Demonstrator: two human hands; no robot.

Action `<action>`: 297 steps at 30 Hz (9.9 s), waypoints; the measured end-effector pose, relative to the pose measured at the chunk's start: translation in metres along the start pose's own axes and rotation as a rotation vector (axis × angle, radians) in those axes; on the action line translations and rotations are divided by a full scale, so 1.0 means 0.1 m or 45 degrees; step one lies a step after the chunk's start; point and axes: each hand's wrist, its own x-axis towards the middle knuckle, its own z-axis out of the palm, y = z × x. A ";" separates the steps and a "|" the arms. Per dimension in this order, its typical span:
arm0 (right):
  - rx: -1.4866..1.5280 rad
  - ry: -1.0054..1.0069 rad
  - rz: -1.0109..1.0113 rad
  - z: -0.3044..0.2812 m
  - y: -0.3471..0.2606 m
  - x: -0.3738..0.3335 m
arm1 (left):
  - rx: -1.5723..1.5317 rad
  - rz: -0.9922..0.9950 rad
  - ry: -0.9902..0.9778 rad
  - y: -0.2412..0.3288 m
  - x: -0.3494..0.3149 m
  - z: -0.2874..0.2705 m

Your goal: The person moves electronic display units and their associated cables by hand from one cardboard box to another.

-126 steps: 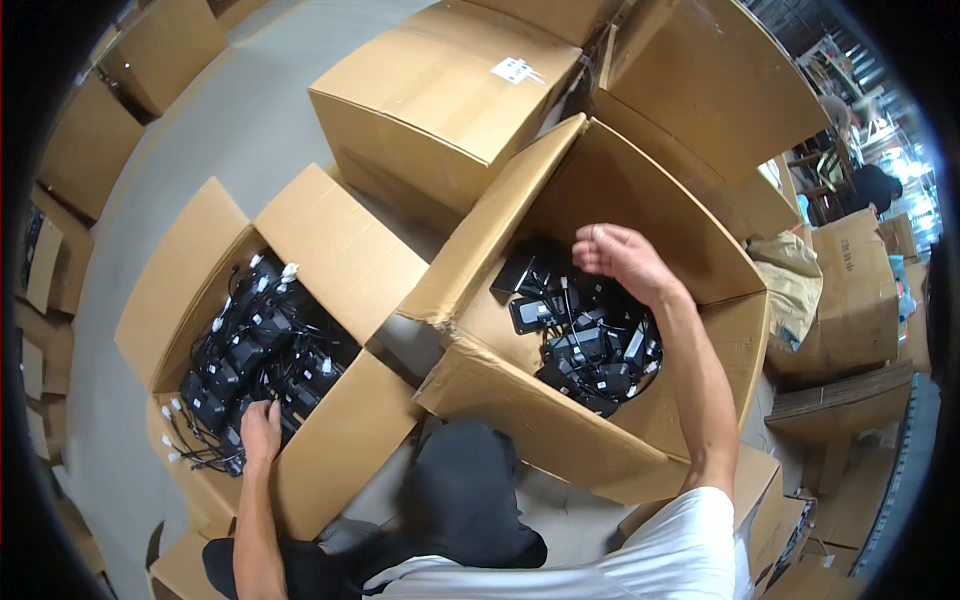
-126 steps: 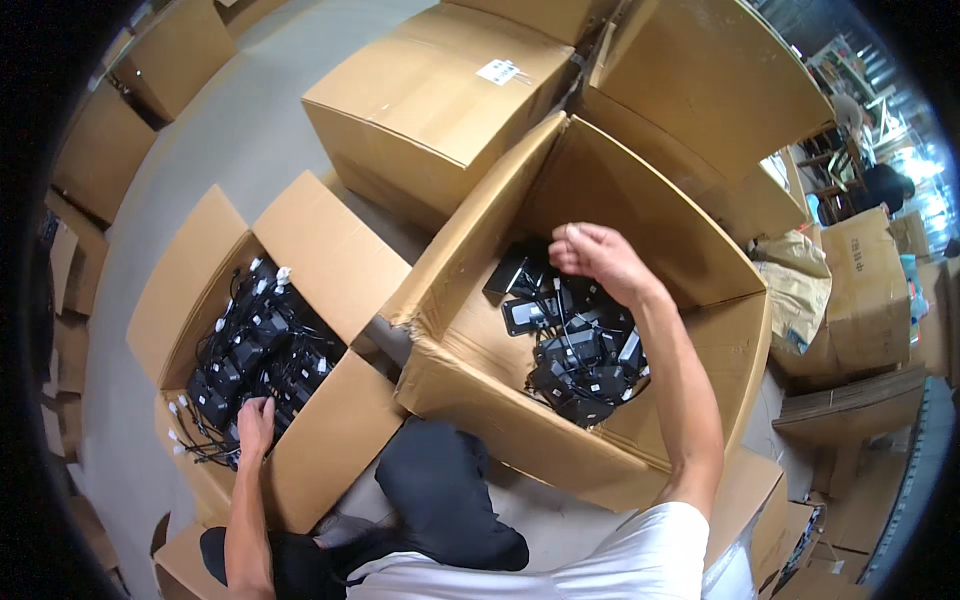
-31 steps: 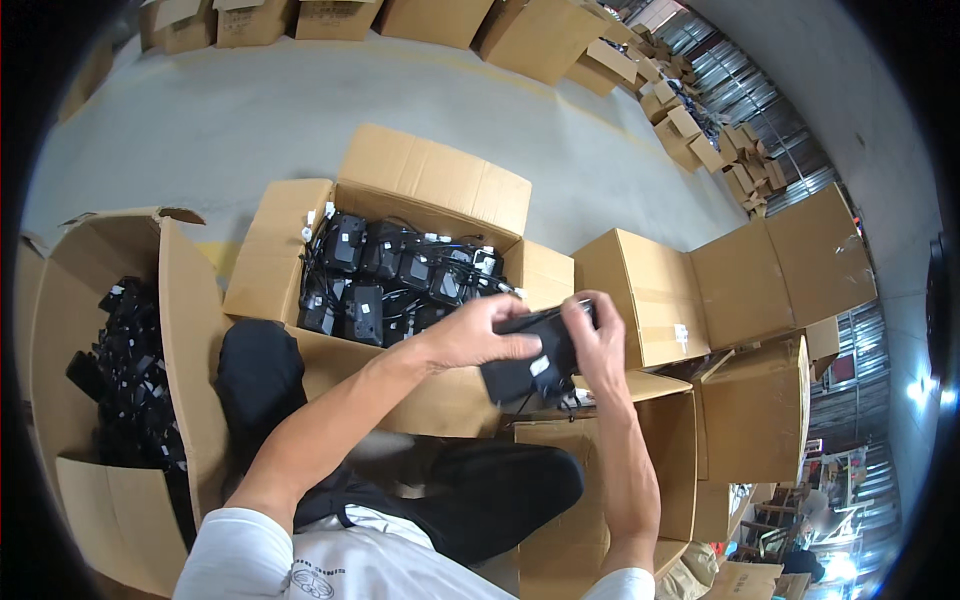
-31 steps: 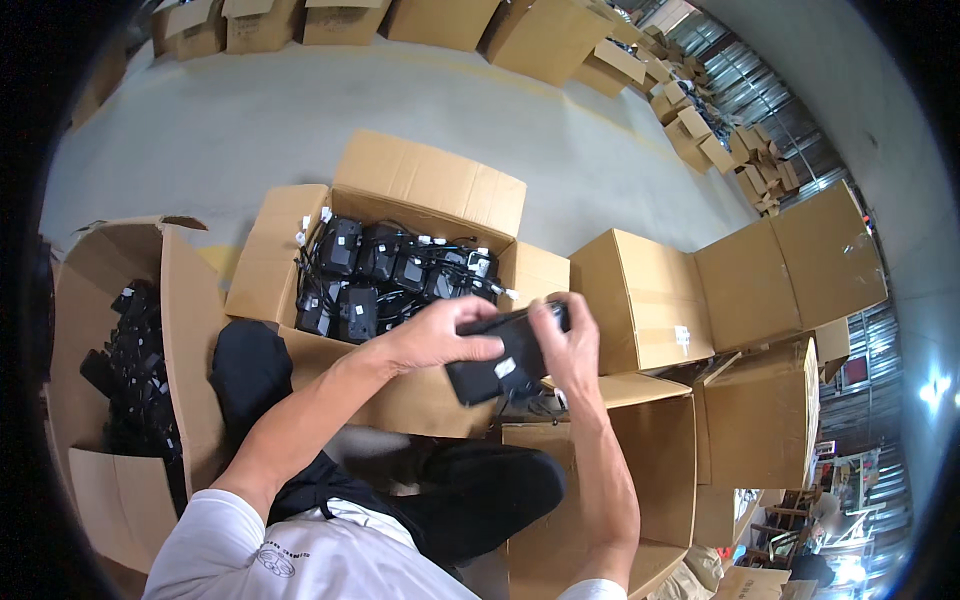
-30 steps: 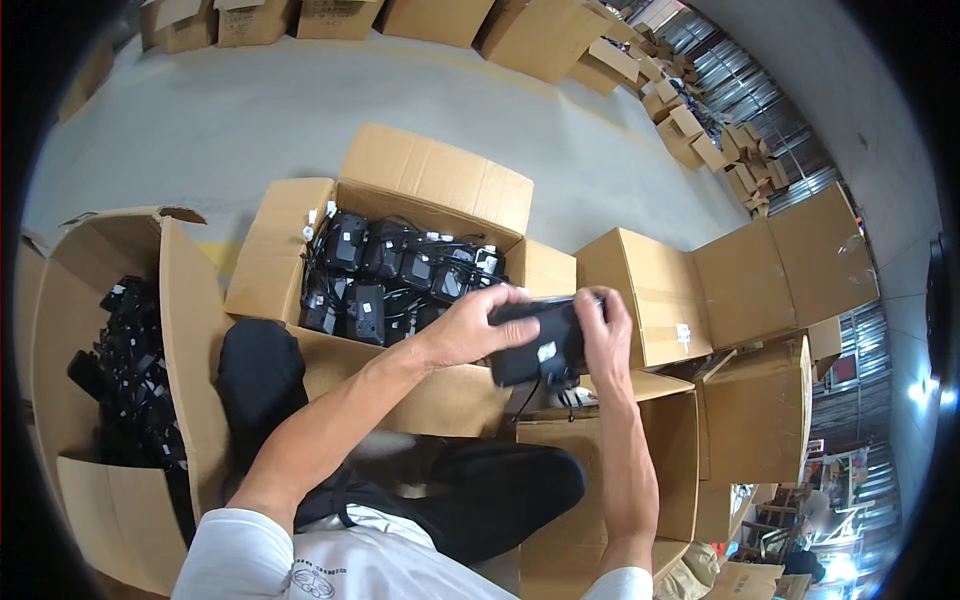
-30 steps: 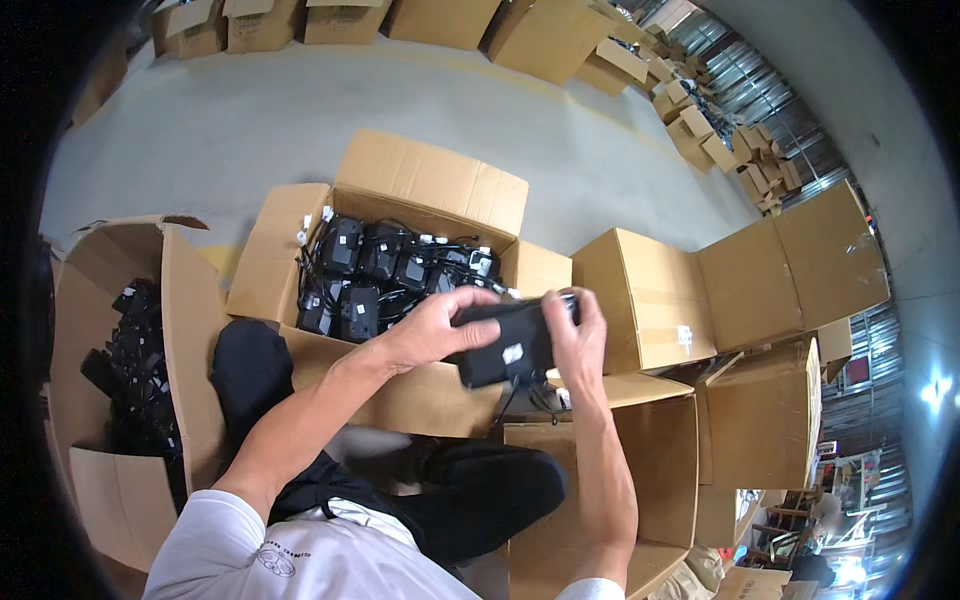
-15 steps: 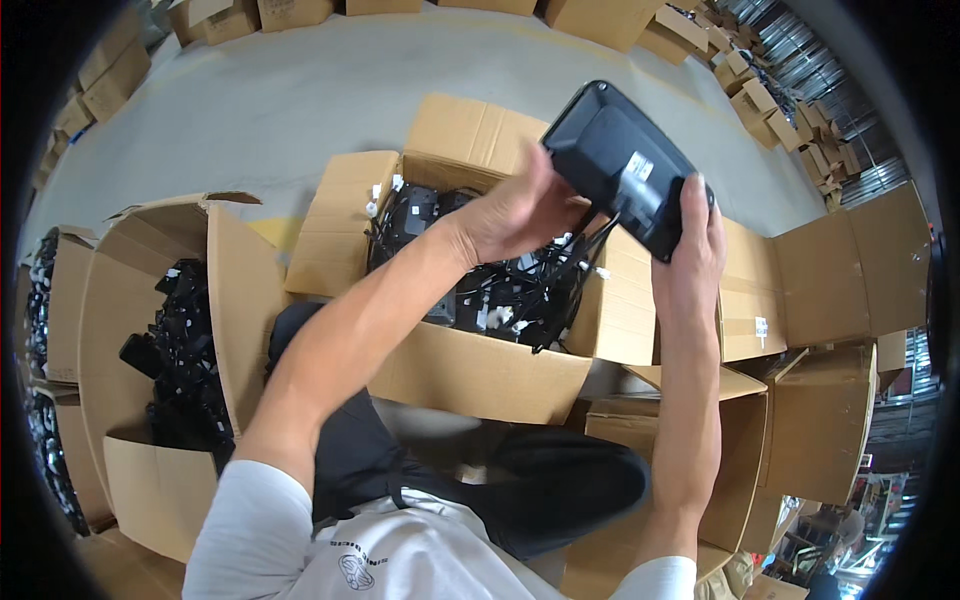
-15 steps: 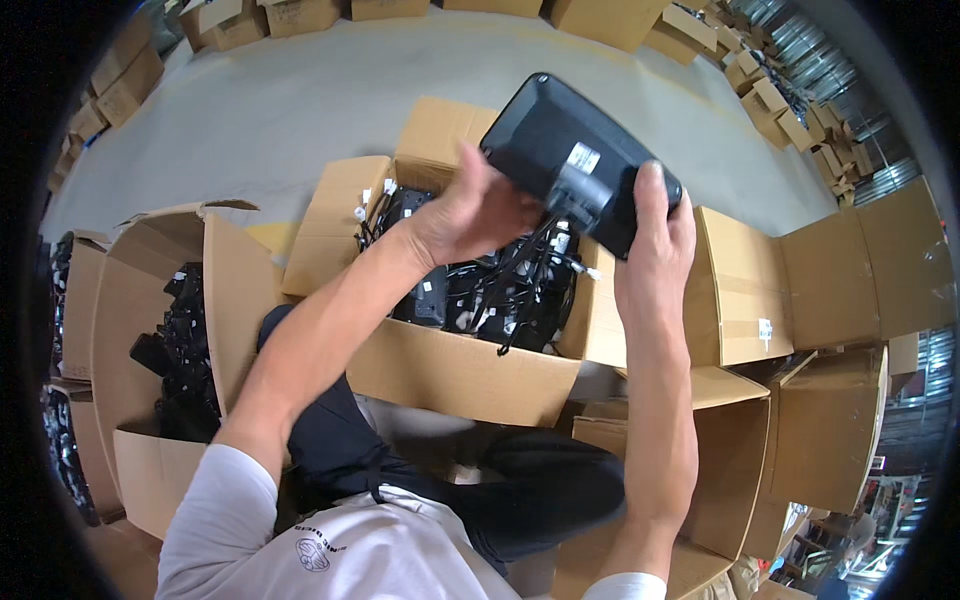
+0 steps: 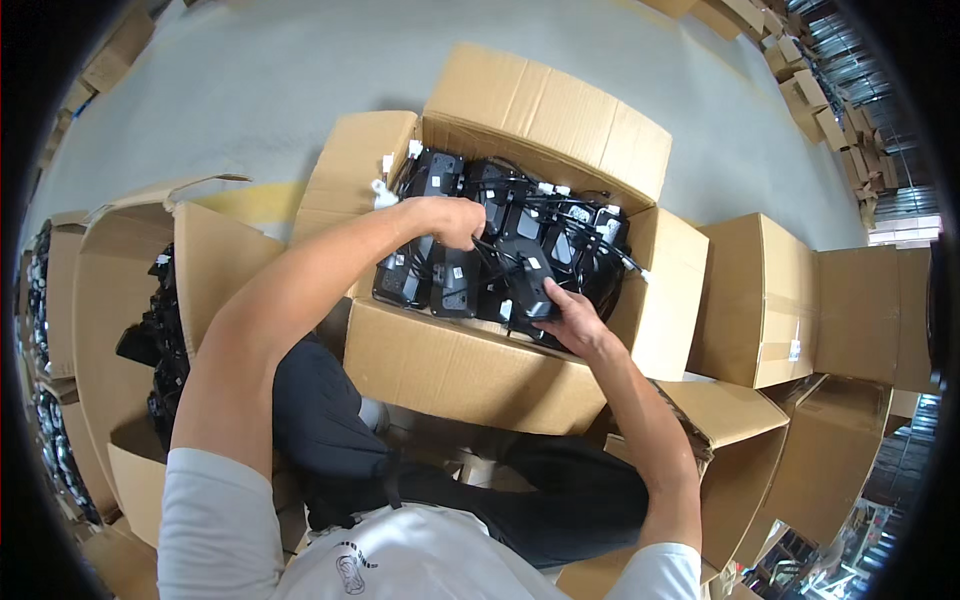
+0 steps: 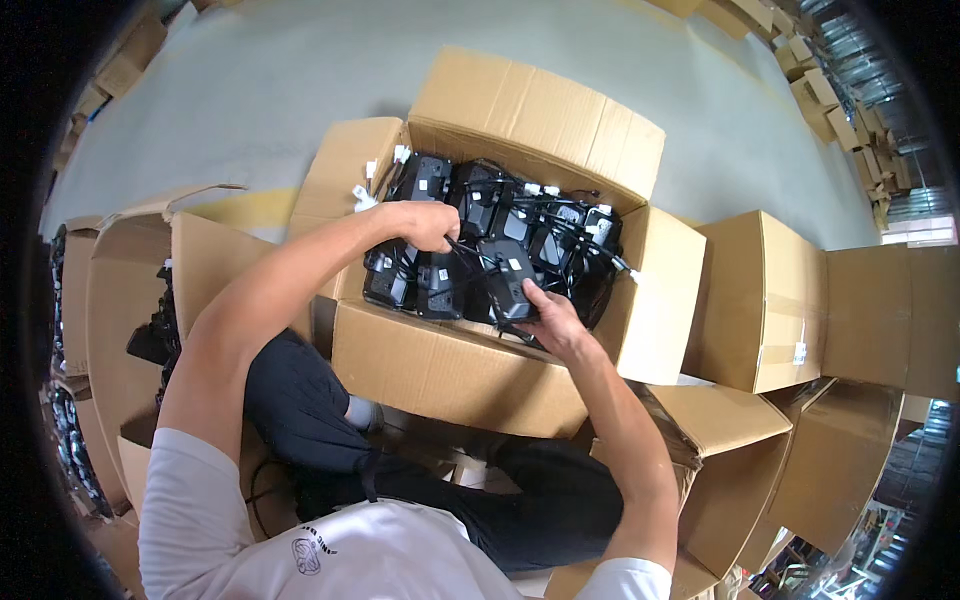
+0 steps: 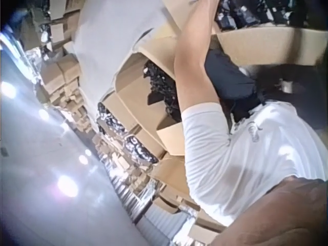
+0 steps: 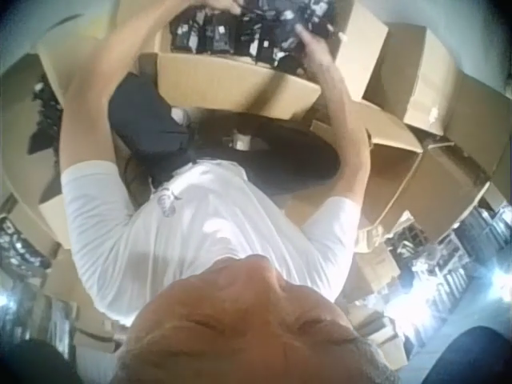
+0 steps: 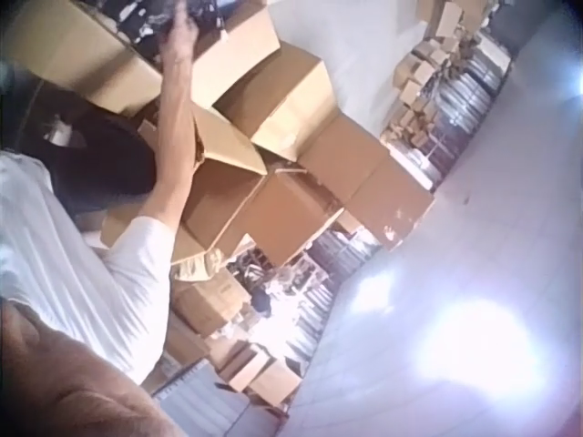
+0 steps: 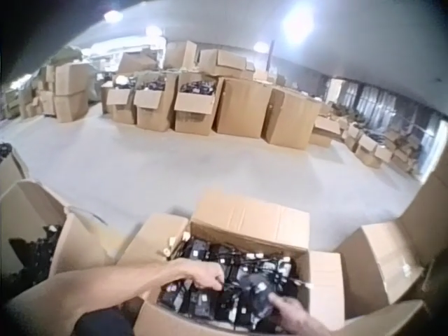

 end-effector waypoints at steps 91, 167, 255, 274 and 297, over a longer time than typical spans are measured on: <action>-0.100 1.715 -1.385 -2.76 1.57 -4.82 | 0.023 0.924 0.810 3.15 0.45 1.97; 0.095 0.363 -1.232 0.09 -1.44 -1.50 | -1.380 0.562 -0.047 2.02 -0.12 0.19; -0.036 0.789 -0.104 -4.90 2.67 -1.89 | 0.288 0.125 0.112 1.97 0.49 1.90; -1.555 1.126 -0.103 -3.38 1.77 -2.75 | 0.283 0.176 0.157 1.89 0.47 1.92; -2.502 1.101 -1.666 -0.71 0.46 -4.44 | -1.569 0.896 0.338 4.12 -0.42 1.02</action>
